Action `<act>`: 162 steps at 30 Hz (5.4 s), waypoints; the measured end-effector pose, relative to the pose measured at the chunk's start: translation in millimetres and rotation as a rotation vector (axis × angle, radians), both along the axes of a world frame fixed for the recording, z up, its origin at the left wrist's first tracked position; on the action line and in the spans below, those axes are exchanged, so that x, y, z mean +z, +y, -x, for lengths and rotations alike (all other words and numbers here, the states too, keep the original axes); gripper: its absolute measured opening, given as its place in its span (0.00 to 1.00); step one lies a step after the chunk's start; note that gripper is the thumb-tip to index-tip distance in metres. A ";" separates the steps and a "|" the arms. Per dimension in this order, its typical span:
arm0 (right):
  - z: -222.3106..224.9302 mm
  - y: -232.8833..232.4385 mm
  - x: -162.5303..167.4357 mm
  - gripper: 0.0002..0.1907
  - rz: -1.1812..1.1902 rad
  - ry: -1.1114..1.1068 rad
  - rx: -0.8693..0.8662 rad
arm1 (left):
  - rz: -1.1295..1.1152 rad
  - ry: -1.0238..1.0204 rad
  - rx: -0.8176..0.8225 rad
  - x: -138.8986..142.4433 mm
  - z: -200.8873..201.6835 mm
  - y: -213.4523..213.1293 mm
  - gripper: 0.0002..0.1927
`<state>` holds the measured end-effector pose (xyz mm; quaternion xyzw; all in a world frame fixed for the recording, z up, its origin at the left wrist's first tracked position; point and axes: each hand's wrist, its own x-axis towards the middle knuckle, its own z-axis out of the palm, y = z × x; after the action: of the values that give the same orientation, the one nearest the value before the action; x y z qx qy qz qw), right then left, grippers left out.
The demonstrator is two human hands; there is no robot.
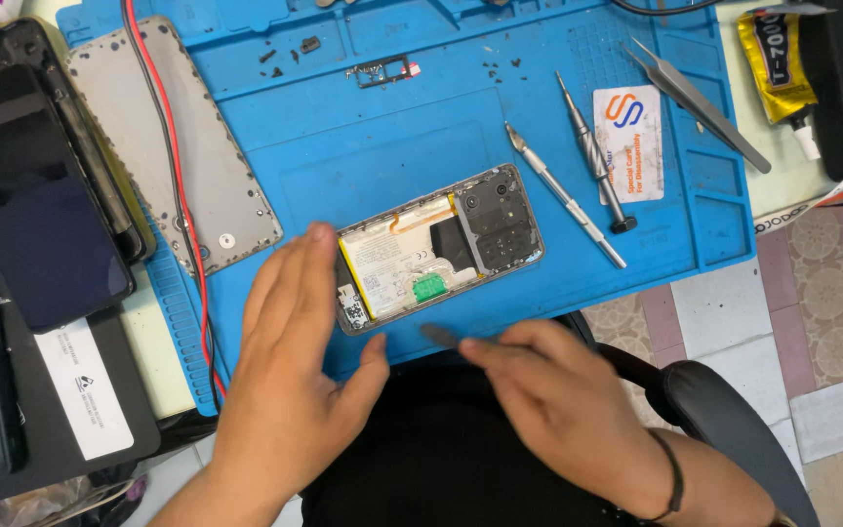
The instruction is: The person works on a disassembled smartphone placed on a blue work mat. They use a small metal tool to pry and adjust components near the battery and camera module, then use a blue electric screwdriver to remove screws from the phone's frame. The person handles the phone and tools directly with their hands.
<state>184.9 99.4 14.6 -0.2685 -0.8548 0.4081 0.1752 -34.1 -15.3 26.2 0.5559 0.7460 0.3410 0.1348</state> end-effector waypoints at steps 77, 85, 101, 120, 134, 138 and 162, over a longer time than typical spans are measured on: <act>92.1 19.6 19.1 0.14 -0.287 -0.036 0.097 | -0.545 -1.117 0.180 -54.1 -33.8 -38.7 0.43; 76.1 17.4 10.7 0.17 -0.215 -0.051 0.173 | -0.579 -1.064 0.214 -60.0 -41.1 -39.1 0.43; 81.5 78.3 20.7 0.11 -0.476 -0.060 0.100 | -0.267 -0.539 0.179 -50.7 -40.7 -38.0 0.36; 52.4 83.2 33.6 0.14 -0.351 -0.144 -0.032 | -0.199 -0.291 0.200 -29.2 -30.3 -22.6 0.36; 54.9 86.6 23.2 0.10 -0.511 -0.155 0.008 | -0.134 -0.068 0.207 -33.0 -25.7 -5.1 0.39; 62.6 79.1 26.8 0.11 -0.439 -0.049 0.043 | -0.137 -0.034 0.211 -33.6 -25.3 -4.0 0.43; 16.2 97.0 13.7 0.12 -0.348 -0.160 -0.155 | -0.055 0.005 0.236 -41.6 -26.9 -11.4 0.50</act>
<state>168.7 196.4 28.3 -0.3307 -0.9004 0.2170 0.1811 -7.2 -26.7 -15.3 0.4686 0.7969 0.3734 0.0766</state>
